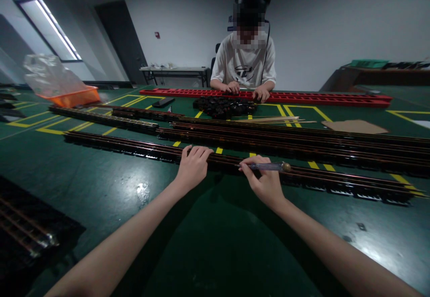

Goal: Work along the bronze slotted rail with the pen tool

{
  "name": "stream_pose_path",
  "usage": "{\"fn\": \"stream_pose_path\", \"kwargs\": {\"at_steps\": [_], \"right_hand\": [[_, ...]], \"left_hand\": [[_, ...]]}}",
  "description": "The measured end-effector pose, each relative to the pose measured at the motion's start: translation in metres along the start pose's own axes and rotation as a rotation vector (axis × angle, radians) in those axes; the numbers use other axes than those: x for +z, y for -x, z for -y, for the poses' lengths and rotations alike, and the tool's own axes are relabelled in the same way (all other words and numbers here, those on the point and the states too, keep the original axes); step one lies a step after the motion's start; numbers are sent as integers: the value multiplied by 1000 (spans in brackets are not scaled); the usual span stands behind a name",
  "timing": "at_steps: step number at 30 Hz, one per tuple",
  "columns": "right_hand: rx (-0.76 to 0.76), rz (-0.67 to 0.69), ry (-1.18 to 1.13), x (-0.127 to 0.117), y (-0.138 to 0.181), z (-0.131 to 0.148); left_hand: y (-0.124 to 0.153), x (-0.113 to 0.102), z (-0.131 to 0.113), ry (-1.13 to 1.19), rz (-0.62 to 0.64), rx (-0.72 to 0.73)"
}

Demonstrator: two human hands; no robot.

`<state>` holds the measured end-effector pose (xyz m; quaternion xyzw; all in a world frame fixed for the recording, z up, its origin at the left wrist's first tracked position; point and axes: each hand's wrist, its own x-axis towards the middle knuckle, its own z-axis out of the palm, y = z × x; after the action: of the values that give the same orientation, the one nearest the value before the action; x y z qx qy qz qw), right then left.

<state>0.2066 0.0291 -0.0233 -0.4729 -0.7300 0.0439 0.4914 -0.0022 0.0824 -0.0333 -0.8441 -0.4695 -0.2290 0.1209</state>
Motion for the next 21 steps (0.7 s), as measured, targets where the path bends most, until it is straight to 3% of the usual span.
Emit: {"fn": "stream_pose_path", "kwargs": {"at_steps": [13,21], "right_hand": [[18,-31,-11,-1,0,0],[8,-15,-4,-2,0,2]], "left_hand": [[-1,-1,0,30,33,-10],[-1,-1,-1,11,-9,-12]]}}
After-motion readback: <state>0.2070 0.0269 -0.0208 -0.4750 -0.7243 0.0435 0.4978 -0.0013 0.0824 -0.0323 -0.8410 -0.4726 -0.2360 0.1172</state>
